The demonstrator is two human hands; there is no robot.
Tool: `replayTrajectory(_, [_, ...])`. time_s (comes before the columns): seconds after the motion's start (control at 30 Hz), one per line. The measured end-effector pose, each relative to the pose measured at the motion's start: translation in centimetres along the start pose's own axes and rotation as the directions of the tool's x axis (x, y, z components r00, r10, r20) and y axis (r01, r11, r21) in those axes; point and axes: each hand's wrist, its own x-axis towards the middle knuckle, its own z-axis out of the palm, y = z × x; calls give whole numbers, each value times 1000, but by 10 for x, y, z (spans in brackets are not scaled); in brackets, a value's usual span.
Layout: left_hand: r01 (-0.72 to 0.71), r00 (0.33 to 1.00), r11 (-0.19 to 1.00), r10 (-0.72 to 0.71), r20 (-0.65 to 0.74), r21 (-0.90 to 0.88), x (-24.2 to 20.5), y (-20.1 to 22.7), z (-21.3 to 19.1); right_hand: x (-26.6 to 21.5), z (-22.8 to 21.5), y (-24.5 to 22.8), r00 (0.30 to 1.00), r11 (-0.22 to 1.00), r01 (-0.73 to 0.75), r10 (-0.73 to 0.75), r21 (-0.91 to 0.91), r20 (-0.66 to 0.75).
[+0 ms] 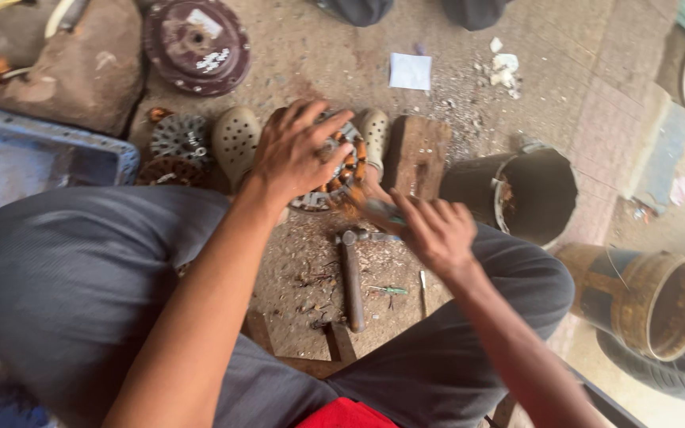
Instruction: The person uses pliers to pull and remove copper wire coils from a motor stator. They repeatedly grip and extract the coils, placing the removed wire pieces on the floor.
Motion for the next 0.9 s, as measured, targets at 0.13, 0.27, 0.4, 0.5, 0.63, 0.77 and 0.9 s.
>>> replayTrajectory(0.13, [14,997,1000,-15,70,27,2,-3,0,15,-57,49,968,990,-42,6,-137,-250])
replayTrajectory(0.27, [60,989,998,-58,133,-8,3,5,-8,11,-100,61,996,996,54,-59,-67,-74])
replayTrajectory(0.4, [72,979,997,-71,189,1,-15,39,-69,-6,-107,26,995,999,-24,27,27,-92])
replayTrajectory(0.5, [166,959,969,-116,257,-182,-49,79,-131,-24,-106,-4,983,968,-122,148,218,-107])
replayTrajectory(0.63, [-51,929,683,301,217,-729,-109,139,-147,-22,-103,-35,977,839,-87,177,538,-118])
replayTrajectory(0.77, [-91,920,673,339,197,-734,-134,138,-122,-12,-97,-55,985,774,-1,111,633,-135])
replayTrajectory(0.9, [32,971,713,144,191,-701,-152,126,-117,-12,-99,-73,996,854,-27,66,520,-56])
